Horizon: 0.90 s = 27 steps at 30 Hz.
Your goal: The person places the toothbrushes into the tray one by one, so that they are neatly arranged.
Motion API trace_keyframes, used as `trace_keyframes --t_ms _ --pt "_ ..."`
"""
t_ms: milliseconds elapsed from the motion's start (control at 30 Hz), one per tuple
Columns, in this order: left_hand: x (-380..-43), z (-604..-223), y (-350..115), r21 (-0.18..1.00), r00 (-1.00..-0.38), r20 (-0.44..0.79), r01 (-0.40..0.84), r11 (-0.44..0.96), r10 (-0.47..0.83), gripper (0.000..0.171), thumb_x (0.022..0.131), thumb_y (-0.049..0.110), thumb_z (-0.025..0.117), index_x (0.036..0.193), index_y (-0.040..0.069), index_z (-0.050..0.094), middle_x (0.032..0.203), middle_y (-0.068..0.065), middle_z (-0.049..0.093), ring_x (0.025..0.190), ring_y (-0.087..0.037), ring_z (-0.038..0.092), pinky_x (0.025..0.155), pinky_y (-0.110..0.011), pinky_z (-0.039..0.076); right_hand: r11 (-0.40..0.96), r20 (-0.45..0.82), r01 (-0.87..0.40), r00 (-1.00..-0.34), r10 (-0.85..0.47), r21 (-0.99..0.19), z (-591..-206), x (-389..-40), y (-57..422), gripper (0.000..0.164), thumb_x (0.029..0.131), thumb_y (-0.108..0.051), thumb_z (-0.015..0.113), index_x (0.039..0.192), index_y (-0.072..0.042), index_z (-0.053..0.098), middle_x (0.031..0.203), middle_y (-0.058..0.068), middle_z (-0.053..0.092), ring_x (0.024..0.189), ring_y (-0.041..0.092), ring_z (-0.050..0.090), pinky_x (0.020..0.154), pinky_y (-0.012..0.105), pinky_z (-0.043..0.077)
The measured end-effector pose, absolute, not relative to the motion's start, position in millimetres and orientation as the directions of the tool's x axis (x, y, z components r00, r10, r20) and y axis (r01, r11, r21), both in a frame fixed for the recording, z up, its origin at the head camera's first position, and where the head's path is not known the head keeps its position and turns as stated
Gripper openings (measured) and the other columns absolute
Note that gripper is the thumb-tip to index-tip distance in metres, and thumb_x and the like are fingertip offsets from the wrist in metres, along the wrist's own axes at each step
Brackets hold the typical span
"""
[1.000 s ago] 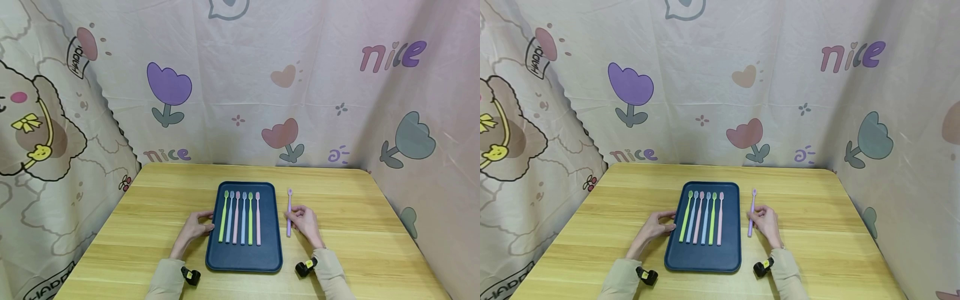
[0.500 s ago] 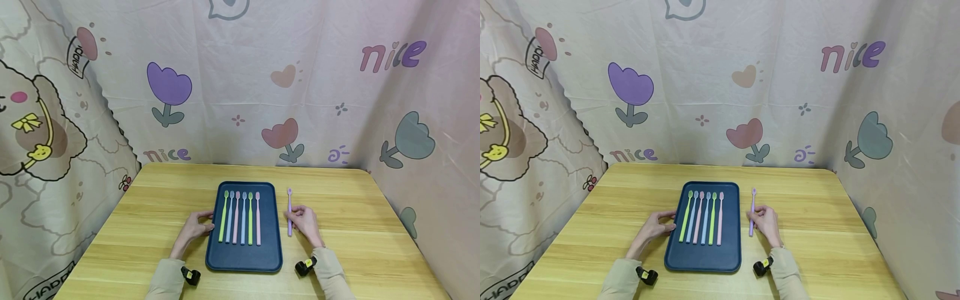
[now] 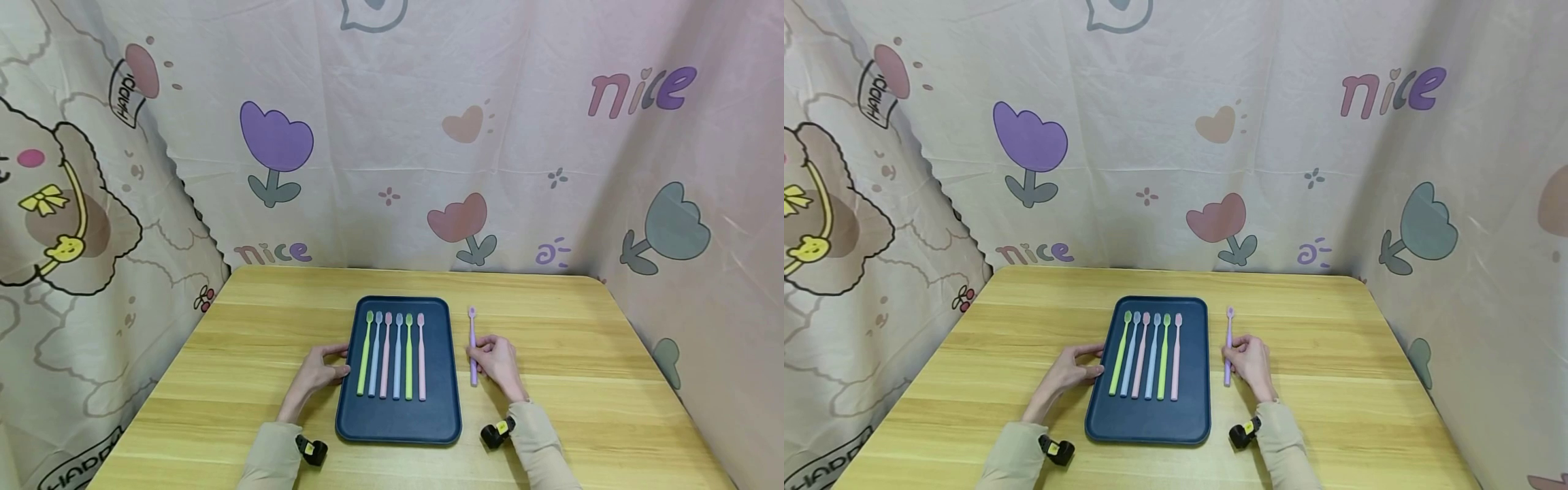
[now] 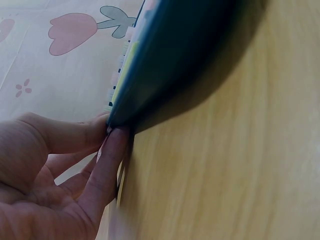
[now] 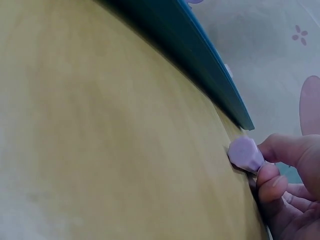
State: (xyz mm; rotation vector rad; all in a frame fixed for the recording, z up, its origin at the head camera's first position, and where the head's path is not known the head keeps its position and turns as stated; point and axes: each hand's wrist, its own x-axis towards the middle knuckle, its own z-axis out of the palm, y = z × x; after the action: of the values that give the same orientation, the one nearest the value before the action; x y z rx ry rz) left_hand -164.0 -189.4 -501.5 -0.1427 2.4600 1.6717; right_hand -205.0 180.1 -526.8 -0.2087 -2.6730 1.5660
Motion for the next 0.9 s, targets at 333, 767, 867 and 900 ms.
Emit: trace_keyframes --t_ms 333,767,867,900 --pt "-164.5 -501.0 -188.8 0.914 -0.984 -0.178 -0.159 0.373 0.017 0.048 0.084 -0.010 0.069 0.131 -0.008 0.062 0.119 -0.024 0.067 0.076 -0.018 0.068 0.065 -0.036 0.062 0.480 -0.032 0.090 -0.991 0.127 -0.872 -526.8 -205.0 179.7 0.018 0.085 -0.014 0.076 0.091 0.001 0.070 0.062 0.001 0.064 0.042 0.008 0.053 0.038 0.023 0.043" --pt "-163.4 -499.7 -188.6 0.914 -0.984 -0.177 -0.159 0.373 0.015 0.047 0.084 -0.010 0.069 0.131 -0.008 0.062 0.120 -0.025 0.067 0.077 -0.020 0.070 0.066 -0.037 0.063 0.424 -0.045 0.091 -0.992 0.117 -0.901 -529.9 -203.4 180.8 0.017 0.087 -0.012 0.073 0.092 0.004 0.069 0.066 0.001 0.064 0.045 0.008 0.053 0.039 0.022 0.045" --pt "-163.5 -499.9 -188.6 0.916 -0.984 -0.175 -0.157 0.370 0.016 0.047 0.084 -0.010 0.069 0.131 -0.009 0.061 0.120 -0.026 0.067 0.077 -0.020 0.070 0.066 -0.037 0.062 0.398 -0.054 0.097 -0.992 0.116 -0.912 -530.3 -202.3 181.3 0.017 0.088 -0.011 0.072 0.093 0.005 0.068 0.067 0.002 0.064 0.046 0.007 0.053 0.039 0.022 0.045" --pt "-163.6 -500.1 -188.7 0.916 -0.984 -0.175 -0.156 0.370 0.017 0.047 0.084 -0.010 0.069 0.131 -0.009 0.061 0.120 -0.026 0.067 0.077 -0.020 0.070 0.066 -0.037 0.062 0.385 -0.058 0.098 -0.992 0.114 -0.918 -530.2 -202.0 181.3 0.017 0.088 -0.010 0.071 0.093 0.006 0.068 0.067 0.002 0.063 0.047 0.007 0.053 0.040 0.022 0.045"
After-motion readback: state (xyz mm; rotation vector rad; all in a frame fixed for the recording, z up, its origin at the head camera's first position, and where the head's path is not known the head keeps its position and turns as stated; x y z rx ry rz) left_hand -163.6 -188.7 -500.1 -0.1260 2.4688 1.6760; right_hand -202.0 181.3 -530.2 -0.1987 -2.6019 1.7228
